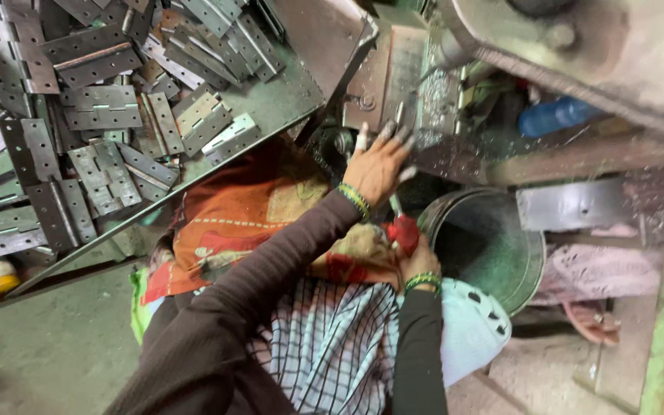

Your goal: The person repeatedly picks up metal brackets from a pile, places them under a drill press, and activates the machine using a red handle. The person then removes the processed bracket and places it aside before repeating the process.

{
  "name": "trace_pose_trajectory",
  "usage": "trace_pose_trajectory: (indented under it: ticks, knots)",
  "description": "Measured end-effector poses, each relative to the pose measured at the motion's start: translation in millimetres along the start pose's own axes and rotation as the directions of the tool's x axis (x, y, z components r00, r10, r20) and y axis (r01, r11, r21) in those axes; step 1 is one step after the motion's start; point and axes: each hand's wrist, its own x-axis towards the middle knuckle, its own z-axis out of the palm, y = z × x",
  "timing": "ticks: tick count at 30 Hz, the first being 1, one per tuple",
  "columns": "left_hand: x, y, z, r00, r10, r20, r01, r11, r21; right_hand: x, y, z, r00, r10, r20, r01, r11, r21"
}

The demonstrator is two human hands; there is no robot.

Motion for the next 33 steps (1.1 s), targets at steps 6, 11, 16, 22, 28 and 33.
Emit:
trace_pose_trajectory:
  ticks: [6, 11, 16, 22, 28, 33]
  knots:
    - [10, -11, 3, 0.986, -0.167, -0.016, 0.167, 0.974, 0.153, 0, -7, -32, 0.982, 0.012, 0.188, -0.007, 1.0, -0.026]
    - [36, -10, 19, 0.97, -0.243, 0.014, 0.231, 0.938, 0.259, -2, -27, -109, 0.984, -0.12, 0.133, 0.146, 0.968, -0.204]
    - [47, -17, 30, 0.972, -0.218, -0.089, 0.235, 0.925, 0.299, -20, -42, -95, 0.996, -0.087, -0.021, 0.084, 0.99, -0.116]
    - [42, -26, 15, 0.983, -0.181, -0.018, 0.182, 0.969, 0.168, -14, -25, -26, 0.998, -0.057, -0.038, 0.059, 0.997, 0.056]
    - [33, -22, 9, 0.992, -0.101, -0.071, 0.117, 0.95, 0.29, 9, -22, -84, 0.988, -0.069, 0.14, 0.097, 0.974, -0.206]
    - [28, -15, 20, 0.983, -0.166, -0.079, 0.178, 0.963, 0.2, -13, -48, -86, 0.999, 0.035, 0.041, -0.028, 0.985, -0.168]
